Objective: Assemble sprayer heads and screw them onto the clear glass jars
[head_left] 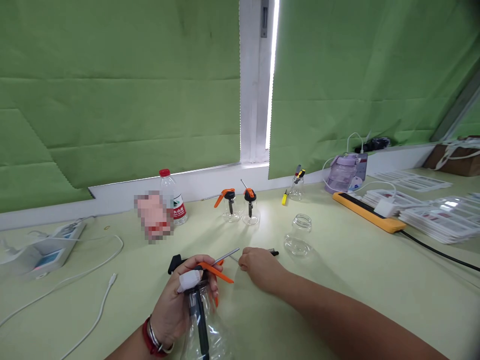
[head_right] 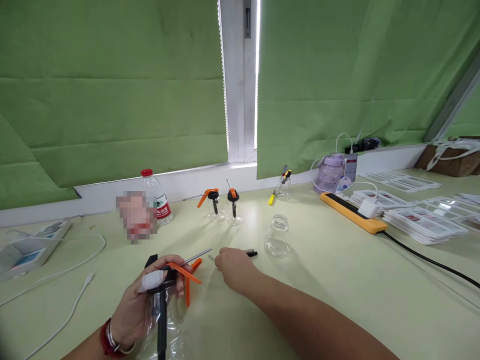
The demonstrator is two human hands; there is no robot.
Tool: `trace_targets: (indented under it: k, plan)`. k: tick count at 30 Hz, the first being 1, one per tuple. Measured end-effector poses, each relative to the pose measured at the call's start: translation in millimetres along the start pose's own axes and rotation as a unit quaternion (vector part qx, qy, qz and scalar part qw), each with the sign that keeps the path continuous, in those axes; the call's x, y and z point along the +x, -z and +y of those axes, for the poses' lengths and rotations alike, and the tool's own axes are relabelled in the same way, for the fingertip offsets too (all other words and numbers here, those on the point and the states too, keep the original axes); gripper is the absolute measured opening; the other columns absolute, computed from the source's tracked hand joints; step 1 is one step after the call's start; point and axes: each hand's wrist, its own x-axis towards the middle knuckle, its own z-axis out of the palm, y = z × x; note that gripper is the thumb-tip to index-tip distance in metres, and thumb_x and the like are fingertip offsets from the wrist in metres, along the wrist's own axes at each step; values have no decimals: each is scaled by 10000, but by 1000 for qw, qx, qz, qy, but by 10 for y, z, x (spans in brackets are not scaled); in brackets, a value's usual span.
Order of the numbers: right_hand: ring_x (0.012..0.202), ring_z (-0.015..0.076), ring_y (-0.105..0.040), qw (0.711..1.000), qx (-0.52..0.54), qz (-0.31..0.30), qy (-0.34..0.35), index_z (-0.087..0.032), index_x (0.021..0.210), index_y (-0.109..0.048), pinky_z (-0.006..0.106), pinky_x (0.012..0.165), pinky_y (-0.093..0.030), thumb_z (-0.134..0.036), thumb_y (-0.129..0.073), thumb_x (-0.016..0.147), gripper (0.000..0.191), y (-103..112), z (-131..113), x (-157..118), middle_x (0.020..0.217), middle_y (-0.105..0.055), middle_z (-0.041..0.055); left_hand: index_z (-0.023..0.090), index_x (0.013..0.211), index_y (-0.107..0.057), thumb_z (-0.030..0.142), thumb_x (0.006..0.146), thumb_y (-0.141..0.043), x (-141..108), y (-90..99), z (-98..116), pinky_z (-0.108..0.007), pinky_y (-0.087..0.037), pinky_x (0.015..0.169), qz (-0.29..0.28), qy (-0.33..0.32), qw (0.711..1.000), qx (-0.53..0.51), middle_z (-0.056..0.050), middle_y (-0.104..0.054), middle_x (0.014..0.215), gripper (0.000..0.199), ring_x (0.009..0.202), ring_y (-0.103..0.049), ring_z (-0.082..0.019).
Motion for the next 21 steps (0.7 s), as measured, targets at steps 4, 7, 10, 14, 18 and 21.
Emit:
trace_targets:
  k: [4, 7, 10, 14, 18, 21]
  plan:
    - [640, 121, -503, 999, 37, 34, -10, -147, 656, -623, 233, 587, -300, -155, -497, 829, 214, -27, -116, 15, 715, -568, 31, 156, 895, -681, 200, 715, -613, 1, -14, -1, -248, -490, 585, -7, 1, 1000, -5, -71, -683, 745, 198, 635, -618, -167]
    - [637, 122, -496, 997, 70, 35, -22, -146, 645, -639, 225, 601, -319, -128, -512, 793, 196, -14, -221, 18, 668, -564, 22, 158, 907, -677, 210, 727, -601, 4, -9, -9, -250, -489, 565, -11, 8, 1000, -6, -72, -676, 723, 203, 626, -618, -172]
    - [605, 112, -477, 991, 128, 23, -35, -151, 657, -647, 211, 563, -315, -138, -516, 792, 188, 21, -253, 16, 634, -553, 6, 152, 917, -675, 200, 739, -590, 11, 19, -16, -257, -490, 581, -9, 5, 1000, 0, -78, -675, 728, 204, 631, -620, -173]
    - [642, 117, -494, 990, 130, 44, -44, -148, 647, -634, 216, 583, -319, -126, -489, 830, 234, 74, -134, 15, 669, -554, 18, 147, 941, -671, 202, 749, -572, 18, 60, -24, -275, -492, 601, -19, -3, 1000, 7, -85, -669, 721, 223, 641, -617, -183]
    - [677, 133, -511, 996, 56, 44, -61, -142, 630, -606, 232, 590, -319, -99, -494, 825, 228, 45, 12, 16, 758, -571, 49, 145, 947, -668, 190, 773, -547, 20, 80, -38, -279, -488, 600, -22, -2, 1000, 14, -90, -665, 715, 216, 645, -613, -188]
    - [676, 140, -524, 997, 28, 31, -62, -147, 649, -594, 233, 573, -316, -73, -484, 808, 207, -19, 43, 32, 769, -584, 55, 144, 953, -667, 198, 773, -550, 21, 79, -46, -283, -487, 602, -24, -3, 1000, 14, -87, -657, 702, 221, 650, -611, -192]
